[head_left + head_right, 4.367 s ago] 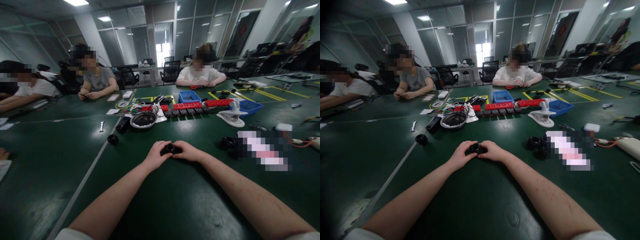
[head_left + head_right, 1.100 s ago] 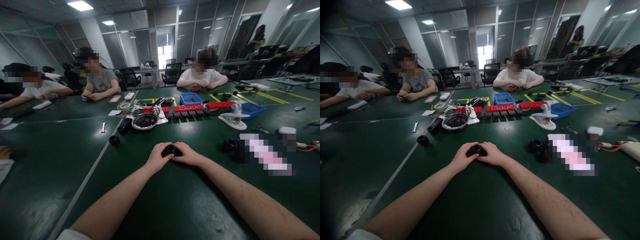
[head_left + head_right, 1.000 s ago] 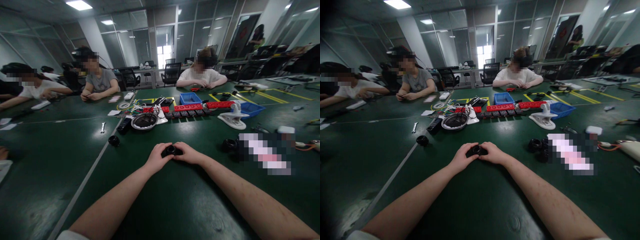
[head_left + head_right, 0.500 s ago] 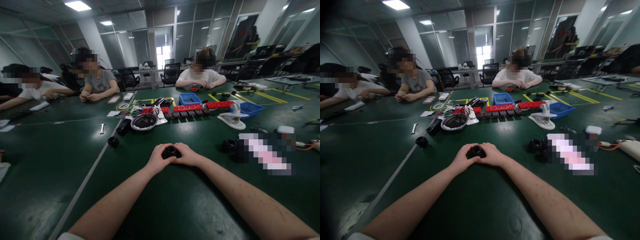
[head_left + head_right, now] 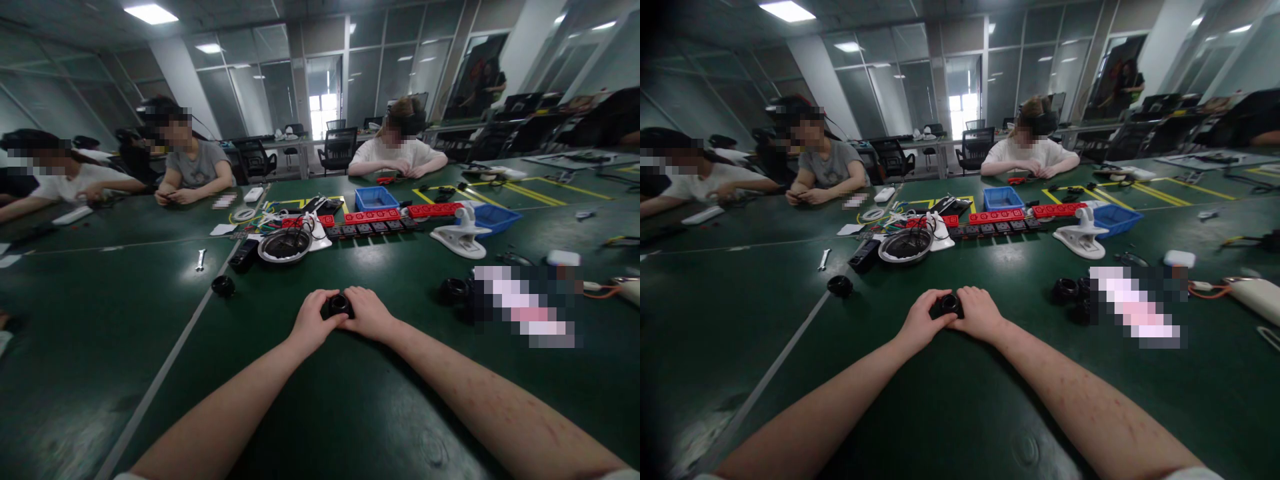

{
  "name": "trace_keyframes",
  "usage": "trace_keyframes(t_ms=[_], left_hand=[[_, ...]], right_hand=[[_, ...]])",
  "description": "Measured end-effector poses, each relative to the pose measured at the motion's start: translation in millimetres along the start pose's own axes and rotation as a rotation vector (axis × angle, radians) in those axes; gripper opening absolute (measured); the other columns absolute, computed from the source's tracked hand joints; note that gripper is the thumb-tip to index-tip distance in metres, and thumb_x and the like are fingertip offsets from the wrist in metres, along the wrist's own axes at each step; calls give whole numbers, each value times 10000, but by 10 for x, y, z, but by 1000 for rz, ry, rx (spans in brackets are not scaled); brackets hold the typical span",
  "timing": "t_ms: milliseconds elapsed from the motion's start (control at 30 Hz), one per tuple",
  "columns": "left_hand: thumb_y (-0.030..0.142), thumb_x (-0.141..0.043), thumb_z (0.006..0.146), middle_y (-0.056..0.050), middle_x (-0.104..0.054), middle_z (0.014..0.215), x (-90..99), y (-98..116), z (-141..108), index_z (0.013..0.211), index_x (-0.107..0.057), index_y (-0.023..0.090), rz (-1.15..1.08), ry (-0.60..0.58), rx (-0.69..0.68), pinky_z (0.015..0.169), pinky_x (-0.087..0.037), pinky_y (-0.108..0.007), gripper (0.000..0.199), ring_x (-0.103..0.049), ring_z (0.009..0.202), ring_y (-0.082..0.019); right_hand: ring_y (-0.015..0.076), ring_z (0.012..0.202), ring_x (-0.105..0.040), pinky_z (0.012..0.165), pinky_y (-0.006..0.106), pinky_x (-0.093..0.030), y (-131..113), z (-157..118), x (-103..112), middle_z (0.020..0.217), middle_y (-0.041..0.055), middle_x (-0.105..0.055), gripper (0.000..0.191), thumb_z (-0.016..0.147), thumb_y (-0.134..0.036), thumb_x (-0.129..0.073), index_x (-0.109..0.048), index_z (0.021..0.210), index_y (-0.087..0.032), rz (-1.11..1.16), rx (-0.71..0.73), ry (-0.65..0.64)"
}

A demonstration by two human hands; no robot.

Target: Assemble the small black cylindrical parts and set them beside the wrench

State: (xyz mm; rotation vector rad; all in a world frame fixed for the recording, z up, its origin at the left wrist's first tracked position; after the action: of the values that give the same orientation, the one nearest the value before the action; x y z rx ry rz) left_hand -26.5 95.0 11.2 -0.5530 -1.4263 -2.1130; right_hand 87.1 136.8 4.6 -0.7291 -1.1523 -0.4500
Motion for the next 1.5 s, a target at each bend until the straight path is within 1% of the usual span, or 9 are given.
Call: trace_keyframes(t_ms=[167, 333, 500, 633, 800, 967, 1133, 1267, 1500], left_hand=[[187, -669, 666, -31, -559, 1010, -10, -21, 34, 1069, -537, 238, -78, -118, -25, 848, -402, -345, 428, -502, 968, -201], [197, -672, 667, -42, -558, 1038, -1, -13, 33, 1080, -536, 230, -99, -139, -23, 869, -391, -346, 436, -497, 989, -202], [204, -676, 659, -32, -566, 999, 11, 23, -5, 1043, -540, 226, -21, -38, 8, 853, -403, -361, 409, -508, 968, -206], [201, -675, 656, -23, -574, 986, 31, 23, -11, 1024, -543, 222, 23, 13, 10, 854, -401, -372, 392, -512, 959, -208], [185, -679, 653, -29, -570, 1020, 26, -7, 28, 1053, -540, 231, -53, -100, -24, 867, -397, -357, 426, -503, 987, -203], [202, -680, 656, -38, -570, 1029, 19, -21, 42, 1063, -539, 224, -82, -142, -25, 866, -392, -350, 432, -500, 991, -204], [183, -690, 640, -43, -566, 1009, 2, -20, 24, 1040, -540, 202, -49, -71, 5, 854, -398, -351, 428, -509, 966, -203], [192, -675, 656, -38, -568, 997, 0, -41, 18, 1037, -535, 209, -29, -28, 35, 854, -400, -368, 406, -515, 959, -207], [186, -663, 669, -40, -559, 1053, 29, -58, 41, 1066, -529, 223, -59, -109, 8, 880, -395, -354, 421, -506, 1003, -200]], right_hand=[[217, 848, -500, 728, 331, -373, 74, 28, 12, 934, 78, -554, 524, 629, -435, -657, -509, 1047, -158, 178, 111, -116], [188, 823, -506, 722, 293, -373, 172, 94, 31, 866, 42, -569, 318, 641, -320, -675, -586, 896, -150, 354, 214, -243], [173, 688, -501, 596, 265, -361, 124, 72, -16, 747, 36, -561, 331, 611, -396, -676, -556, 779, -138, 207, 54, -134], [205, 732, -501, 644, 308, -362, 24, 4, -6, 786, 74, -562, 350, 657, -439, -617, -532, 810, -136, 14, -33, 1], [210, 824, -498, 713, 320, -370, 60, 17, 18, 903, 73, -557, 517, 634, -461, -645, -517, 1031, -154, 168, 91, -101], [187, 824, -492, 710, 290, -365, 162, 70, 35, 864, 45, -560, 328, 641, -367, -671, -586, 881, -160, 304, 197, -217], [167, 695, -491, 603, 262, -347, 124, 77, -16, 754, 31, -559, 352, 616, -428, -667, -553, 792, -146, 178, 75, -135], [196, 734, -493, 640, 295, -344, 33, 22, -29, 792, 66, -564, 321, 655, -414, -618, -523, 806, -147, 1, -22, -15], [211, 833, -488, 716, 320, -357, 36, -11, 33, 920, 76, -557, 534, 653, -453, -625, -495, 1075, -154, 156, 91, -92]])
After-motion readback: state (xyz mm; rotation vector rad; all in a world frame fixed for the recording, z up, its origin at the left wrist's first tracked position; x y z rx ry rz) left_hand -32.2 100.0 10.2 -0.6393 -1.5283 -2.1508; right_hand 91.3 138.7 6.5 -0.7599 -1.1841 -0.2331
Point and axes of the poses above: each hand's wrist, its own z-axis towards the middle knuckle, its own x-axis out of the back of the hand, y = z × x, the point moved 5 cm from there along z, towards the middle knuckle
